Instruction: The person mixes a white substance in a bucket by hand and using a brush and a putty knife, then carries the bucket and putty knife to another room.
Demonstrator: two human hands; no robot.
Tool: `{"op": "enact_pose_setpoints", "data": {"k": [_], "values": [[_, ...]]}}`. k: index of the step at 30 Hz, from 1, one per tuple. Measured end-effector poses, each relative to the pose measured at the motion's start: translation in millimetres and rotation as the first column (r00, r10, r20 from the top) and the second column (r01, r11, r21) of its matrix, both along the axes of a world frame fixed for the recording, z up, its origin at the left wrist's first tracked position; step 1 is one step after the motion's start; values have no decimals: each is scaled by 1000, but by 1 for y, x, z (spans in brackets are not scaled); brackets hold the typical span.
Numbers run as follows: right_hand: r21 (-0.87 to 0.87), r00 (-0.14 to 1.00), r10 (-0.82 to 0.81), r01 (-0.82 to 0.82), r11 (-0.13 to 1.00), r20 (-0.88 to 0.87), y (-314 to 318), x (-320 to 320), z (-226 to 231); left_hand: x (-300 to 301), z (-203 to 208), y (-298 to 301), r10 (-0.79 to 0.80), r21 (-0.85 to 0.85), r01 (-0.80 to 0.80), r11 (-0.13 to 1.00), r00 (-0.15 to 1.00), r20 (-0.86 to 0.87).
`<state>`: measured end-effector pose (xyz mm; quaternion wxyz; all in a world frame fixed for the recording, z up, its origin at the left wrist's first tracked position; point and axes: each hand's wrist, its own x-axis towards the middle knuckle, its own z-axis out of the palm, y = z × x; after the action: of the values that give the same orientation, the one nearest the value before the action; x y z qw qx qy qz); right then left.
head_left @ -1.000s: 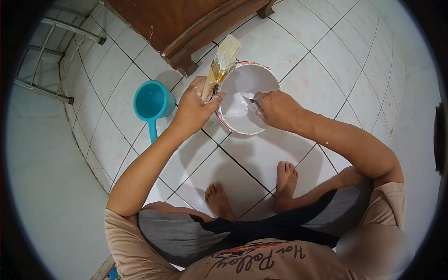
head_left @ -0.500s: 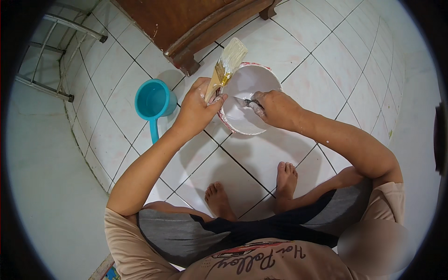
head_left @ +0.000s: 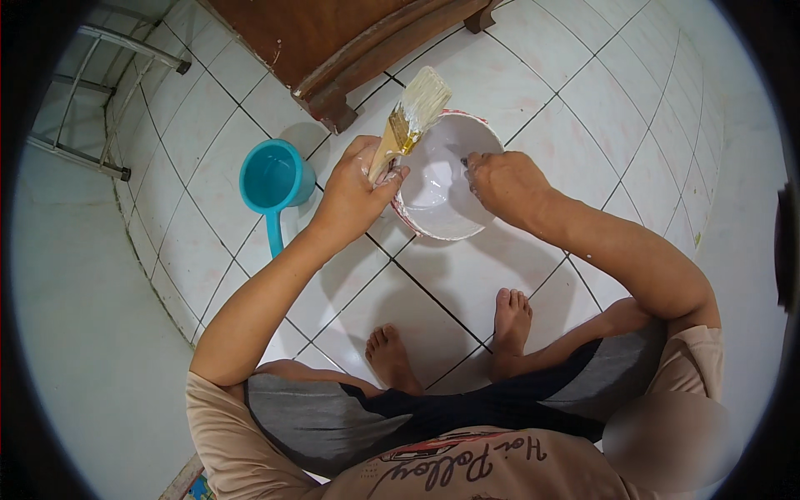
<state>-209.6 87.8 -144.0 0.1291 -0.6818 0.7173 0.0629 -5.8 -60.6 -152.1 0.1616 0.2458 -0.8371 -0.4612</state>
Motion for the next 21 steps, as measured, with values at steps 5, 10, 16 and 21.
{"op": "enact_pose_setpoints", "data": {"k": [5, 10, 16, 21], "values": [[24, 993, -16, 13, 1000, 119, 5, 10, -4, -1, -2, 0, 13, -8, -13, 1000, 1000, -15], [19, 968, 30, -36, 999, 248, 8, 9, -19, -1, -1, -2, 11, -17, -11, 1000, 1000, -1], [3, 935, 99, -107, 994, 341, 0, 3, -9, 2, -2, -1, 17, -12, -18, 1000, 999, -34], [-46, 999, 43, -43, 998, -1, -6, 0, 13, 1, 0, 1, 13, -11, -14, 1000, 1000, -23]]}}
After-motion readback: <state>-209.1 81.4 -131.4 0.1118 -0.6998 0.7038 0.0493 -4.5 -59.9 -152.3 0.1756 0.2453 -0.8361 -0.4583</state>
